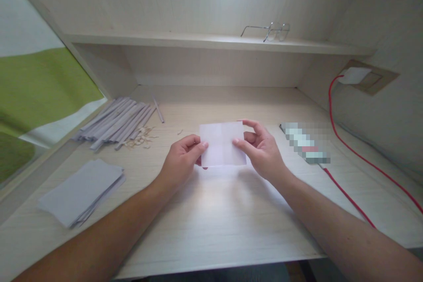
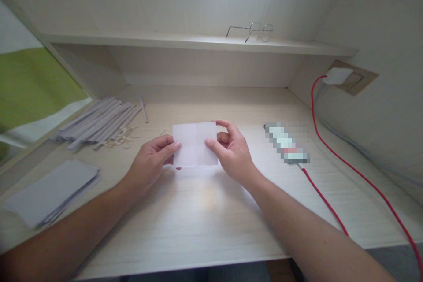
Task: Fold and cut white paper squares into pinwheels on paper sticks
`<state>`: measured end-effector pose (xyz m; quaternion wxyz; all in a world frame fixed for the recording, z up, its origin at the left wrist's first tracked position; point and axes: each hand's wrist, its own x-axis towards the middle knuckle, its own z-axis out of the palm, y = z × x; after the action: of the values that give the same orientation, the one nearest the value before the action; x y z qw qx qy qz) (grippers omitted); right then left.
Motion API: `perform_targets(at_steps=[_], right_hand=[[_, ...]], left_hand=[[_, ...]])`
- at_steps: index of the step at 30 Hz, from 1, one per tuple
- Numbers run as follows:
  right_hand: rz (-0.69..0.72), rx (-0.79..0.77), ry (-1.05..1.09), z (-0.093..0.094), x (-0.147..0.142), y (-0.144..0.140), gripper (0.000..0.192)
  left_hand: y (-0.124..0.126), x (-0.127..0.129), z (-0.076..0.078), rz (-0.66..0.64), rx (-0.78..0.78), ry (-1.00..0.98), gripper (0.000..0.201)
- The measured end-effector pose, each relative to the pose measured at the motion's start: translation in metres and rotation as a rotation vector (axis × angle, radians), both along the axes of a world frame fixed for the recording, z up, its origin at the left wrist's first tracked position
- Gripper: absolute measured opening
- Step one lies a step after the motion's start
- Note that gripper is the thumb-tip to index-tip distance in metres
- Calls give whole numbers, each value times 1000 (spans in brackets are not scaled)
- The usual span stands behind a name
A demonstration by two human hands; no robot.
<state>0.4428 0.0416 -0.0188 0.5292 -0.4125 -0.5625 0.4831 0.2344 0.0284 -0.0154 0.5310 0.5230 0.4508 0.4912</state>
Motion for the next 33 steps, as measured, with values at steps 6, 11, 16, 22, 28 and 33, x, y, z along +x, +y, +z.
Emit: perform_targets(at_steps=[6, 11, 16, 22, 28, 33], right_hand=[[1, 327, -253, 6, 12, 3, 46], [55, 622, -599, 17, 19, 0, 39], [122, 670, -664, 25, 18, -5, 30], [211, 716, -684, 24, 15, -6, 27], [276, 676, -722, 24, 14, -7, 7], [157, 565, -639, 17, 13, -6, 9]], left_hand=[[1, 0, 2, 74, -141, -139, 18], [2, -2, 1, 96, -124, -124, 14], [5, -4, -4, 87, -112, -93, 12], [7, -3, -4, 30, -219, -90, 24], [8, -4, -3, 116, -163, -68, 19], [5, -3, -2, 99, -107, -11, 20]])
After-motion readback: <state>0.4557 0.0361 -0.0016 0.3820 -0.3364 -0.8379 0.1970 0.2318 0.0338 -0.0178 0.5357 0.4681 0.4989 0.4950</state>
